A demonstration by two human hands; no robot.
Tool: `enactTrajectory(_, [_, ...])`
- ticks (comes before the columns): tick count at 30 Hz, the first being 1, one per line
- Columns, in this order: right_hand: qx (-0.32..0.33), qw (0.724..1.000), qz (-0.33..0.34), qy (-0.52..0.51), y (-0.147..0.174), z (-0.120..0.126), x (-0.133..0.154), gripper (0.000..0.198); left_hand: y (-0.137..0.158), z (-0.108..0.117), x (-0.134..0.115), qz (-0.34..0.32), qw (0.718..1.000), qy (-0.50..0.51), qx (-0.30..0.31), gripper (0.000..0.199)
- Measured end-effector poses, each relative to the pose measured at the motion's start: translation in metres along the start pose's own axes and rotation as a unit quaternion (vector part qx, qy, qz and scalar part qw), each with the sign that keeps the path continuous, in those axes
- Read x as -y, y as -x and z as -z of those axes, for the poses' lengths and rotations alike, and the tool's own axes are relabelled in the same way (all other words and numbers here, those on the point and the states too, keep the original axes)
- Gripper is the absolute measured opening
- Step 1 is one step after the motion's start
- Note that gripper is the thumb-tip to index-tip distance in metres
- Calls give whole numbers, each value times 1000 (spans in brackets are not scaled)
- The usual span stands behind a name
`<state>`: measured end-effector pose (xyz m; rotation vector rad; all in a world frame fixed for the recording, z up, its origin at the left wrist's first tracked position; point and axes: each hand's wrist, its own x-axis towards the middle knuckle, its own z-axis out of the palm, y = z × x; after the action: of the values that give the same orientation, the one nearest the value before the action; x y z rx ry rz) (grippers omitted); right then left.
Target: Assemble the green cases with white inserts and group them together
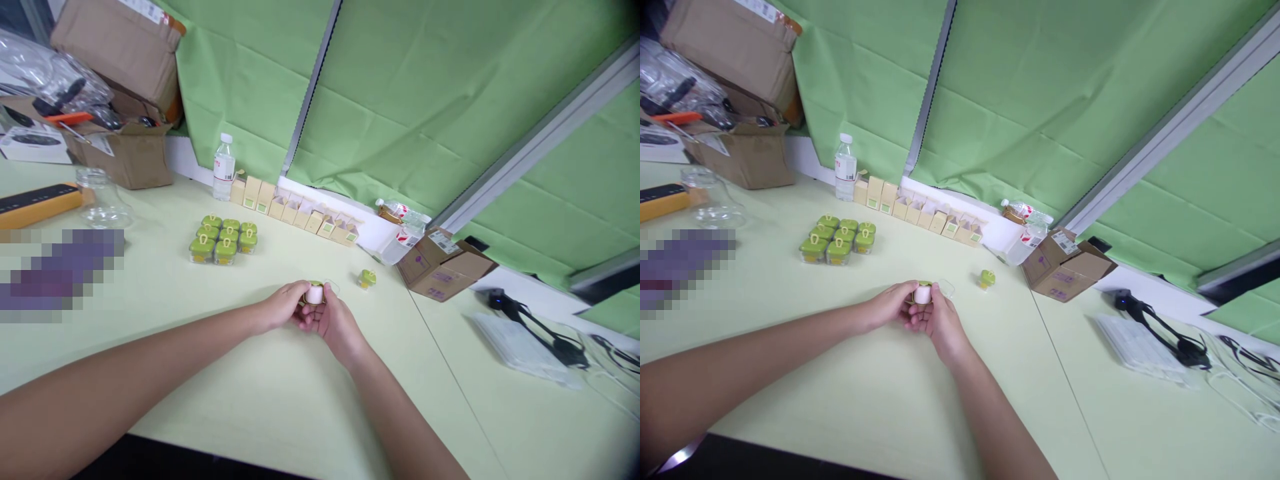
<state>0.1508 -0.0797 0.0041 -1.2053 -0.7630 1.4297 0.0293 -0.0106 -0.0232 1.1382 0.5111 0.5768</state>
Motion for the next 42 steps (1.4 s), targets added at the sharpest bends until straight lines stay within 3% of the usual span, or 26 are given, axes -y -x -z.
enactTrajectory(9, [12,999,-18,-48,-4,9,2,42,1,4,-6,17,1000,-11,-22,47])
enactTrajectory(13, [8,999,-14,-50,-1,8,6,39,6,4,-10,-11,999,-41,9,56])
enactTrajectory(20, [22,1000,4,-18,2,8,9,39,9,6,-7,-110,987,-115,29,47])
enactTrajectory(30, [16,996,0,-88,1,15,14,34,6,13,-7,-119,982,-142,41,40])
enactTrajectory(42, [31,996,25,-80,1,18,13,25,5,12,-7,-147,971,-188,-3,29])
